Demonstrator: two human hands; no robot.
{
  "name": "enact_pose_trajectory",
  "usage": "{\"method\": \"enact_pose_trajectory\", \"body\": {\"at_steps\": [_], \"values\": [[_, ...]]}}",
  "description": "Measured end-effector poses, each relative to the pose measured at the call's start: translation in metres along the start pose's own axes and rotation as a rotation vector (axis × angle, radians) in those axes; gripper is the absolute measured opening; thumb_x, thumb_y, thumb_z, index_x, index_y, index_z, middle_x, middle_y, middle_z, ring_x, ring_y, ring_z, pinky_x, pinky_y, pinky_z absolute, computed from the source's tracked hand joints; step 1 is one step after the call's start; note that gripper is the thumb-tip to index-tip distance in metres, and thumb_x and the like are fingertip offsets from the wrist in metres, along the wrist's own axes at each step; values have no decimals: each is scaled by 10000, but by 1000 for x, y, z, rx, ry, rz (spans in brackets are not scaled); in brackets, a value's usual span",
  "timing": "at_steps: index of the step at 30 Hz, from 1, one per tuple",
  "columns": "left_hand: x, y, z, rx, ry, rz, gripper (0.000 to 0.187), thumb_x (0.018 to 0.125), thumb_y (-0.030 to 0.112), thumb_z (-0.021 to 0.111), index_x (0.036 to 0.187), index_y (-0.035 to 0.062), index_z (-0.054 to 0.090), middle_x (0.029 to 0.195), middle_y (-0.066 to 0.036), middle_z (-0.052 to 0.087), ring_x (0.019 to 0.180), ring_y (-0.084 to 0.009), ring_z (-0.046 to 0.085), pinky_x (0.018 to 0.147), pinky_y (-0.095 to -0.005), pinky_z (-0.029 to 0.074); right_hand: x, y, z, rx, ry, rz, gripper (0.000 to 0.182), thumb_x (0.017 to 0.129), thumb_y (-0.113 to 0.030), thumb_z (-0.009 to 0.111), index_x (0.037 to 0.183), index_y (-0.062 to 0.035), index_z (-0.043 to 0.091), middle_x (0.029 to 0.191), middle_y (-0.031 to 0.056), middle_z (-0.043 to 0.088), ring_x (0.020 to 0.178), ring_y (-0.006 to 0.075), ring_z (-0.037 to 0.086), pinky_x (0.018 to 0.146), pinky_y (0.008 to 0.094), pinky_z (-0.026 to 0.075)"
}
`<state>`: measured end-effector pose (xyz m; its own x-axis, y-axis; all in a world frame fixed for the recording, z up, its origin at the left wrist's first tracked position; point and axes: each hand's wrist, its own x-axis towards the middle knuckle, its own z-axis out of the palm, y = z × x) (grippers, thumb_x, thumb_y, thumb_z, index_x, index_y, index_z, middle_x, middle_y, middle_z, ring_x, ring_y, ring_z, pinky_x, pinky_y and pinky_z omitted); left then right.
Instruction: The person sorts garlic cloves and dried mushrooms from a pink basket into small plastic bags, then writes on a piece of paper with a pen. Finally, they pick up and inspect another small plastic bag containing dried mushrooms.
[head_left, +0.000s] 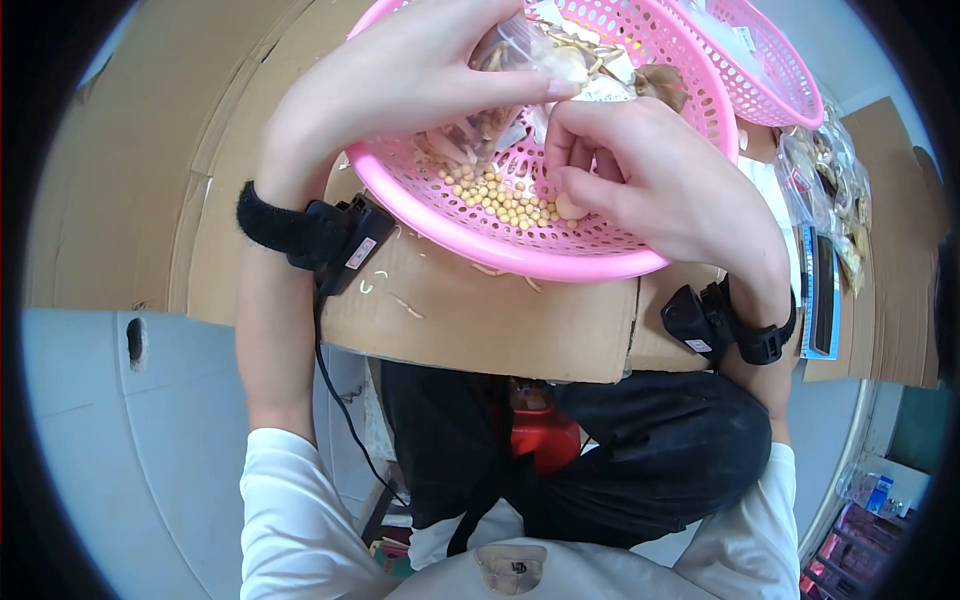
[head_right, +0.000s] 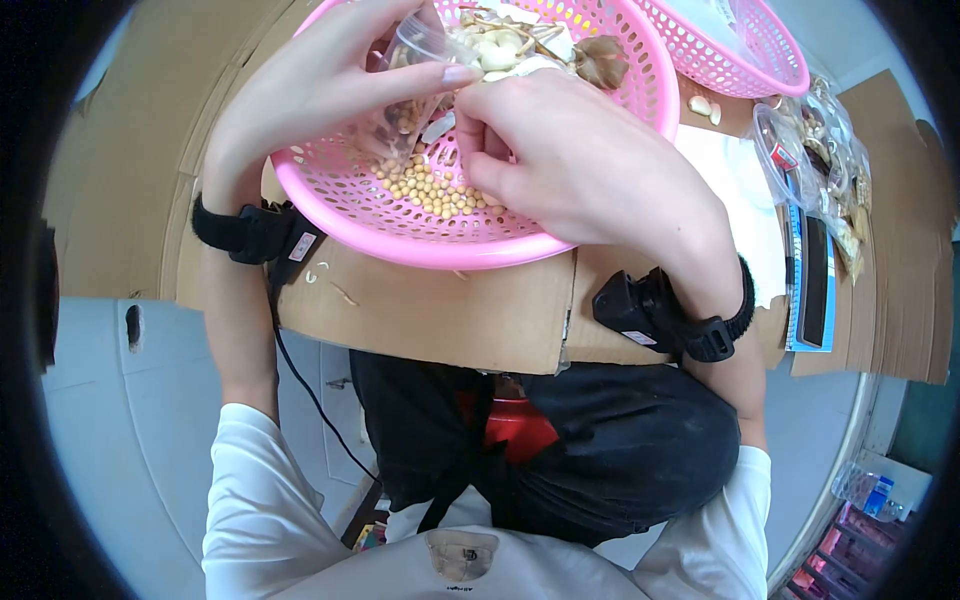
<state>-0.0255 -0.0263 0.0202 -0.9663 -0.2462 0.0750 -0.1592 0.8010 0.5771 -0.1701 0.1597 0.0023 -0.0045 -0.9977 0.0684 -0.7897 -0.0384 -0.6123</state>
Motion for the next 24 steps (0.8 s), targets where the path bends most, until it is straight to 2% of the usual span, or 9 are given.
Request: {"method": "enact_pose_trajectory", "body": {"at_steps": [6, 8, 12, 15, 17, 20, 21, 23, 24], "values": [[1, -9, 4, 106, 102, -14, 530, 973, 524, 722, 957, 0, 643, 828, -110, 652, 698, -166, 595, 589, -324, 468, 0, -6, -2, -4, 78, -9, 78, 876, -51, 667, 881, 27, 666, 766, 185, 702, 741, 330, 713, 706, 435, 556], [2, -12, 4, 74, 144, 71, 510, 978, 504, 717, 976, -2, 647, 850, -129, 664, 727, -174, 604, 615, -333, 477, 0, -12, -5, -13, 101, 13, 73, 872, -40, 672, 909, 22, 670, 756, 172, 705, 754, 308, 729, 718, 420, 572], [4, -10, 2, 83, 98, 2, 500, 985, 486, 707, 989, -10, 644, 862, -128, 674, 743, -180, 609, 633, -339, 483, 0, -12, -6, -95, 103, -25, 84, 893, -42, 676, 948, 21, 671, 762, 159, 708, 743, 290, 737, 714, 395, 581], [6, -11, 2, 21, 70, -45, 504, 988, 480, 699, 998, -21, 641, 866, -117, 679, 750, -184, 610, 648, -344, 493, 2, -12, -10, 26, 30, 43, 88, 930, -53, 671, 979, 20, 669, 775, 154, 711, 715, 268, 738, 693, 371, 576], [6, -9, 0, 83, 95, -50, 474, 957, 427, 754, 1093, -20, 671, 949, -104, 717, 822, -189, 653, 725, -342, 536, 3, 3, -1, 4, 212, -168, 89, 1010, -92, 673, 1026, -6, 652, 705, 25, 614, 567, 42, 525, 503, 265, 362], [6, -24, 12, 45, 224, 142, 590, 895, 474, 816, 1060, -54, 609, 872, -148, 664, 757, -228, 731, 640, -361, 592, 1, -8, 0, 256, 301, -52, 80, 1052, -85, 631, 1074, -8, 634, 813, 8, 641, 591, 26, 524, 520, 227, 381], [6, -26, 14, 47, 228, 143, 590, 895, 474, 816, 1060, -54, 609, 872, -148, 664, 757, -228, 731, 640, -361, 592, 3, -3, -2, 169, 348, -130, 77, 1071, -68, 601, 1118, -10, 619, 901, 1, 659, 604, 24, 528, 536, 201, 401], [6, -26, 17, 54, 198, 240, 435, 927, 325, 814, 1146, 2, 622, 879, -81, 613, 803, -133, 596, 691, -321, 526, 4, -5, 0, 247, 421, -96, 77, 1071, -65, 600, 1121, -9, 619, 916, 4, 662, 607, 23, 530, 533, 205, 404], [5, -22, 15, 56, 200, 239, 435, 927, 325, 814, 1146, 2, 622, 879, -81, 613, 803, -133, 596, 691, -321, 526, 4, -6, 1, 327, 494, -57, 77, 1071, -62, 599, 1124, -8, 618, 931, 7, 666, 610, 23, 532, 530, 208, 407]]}}
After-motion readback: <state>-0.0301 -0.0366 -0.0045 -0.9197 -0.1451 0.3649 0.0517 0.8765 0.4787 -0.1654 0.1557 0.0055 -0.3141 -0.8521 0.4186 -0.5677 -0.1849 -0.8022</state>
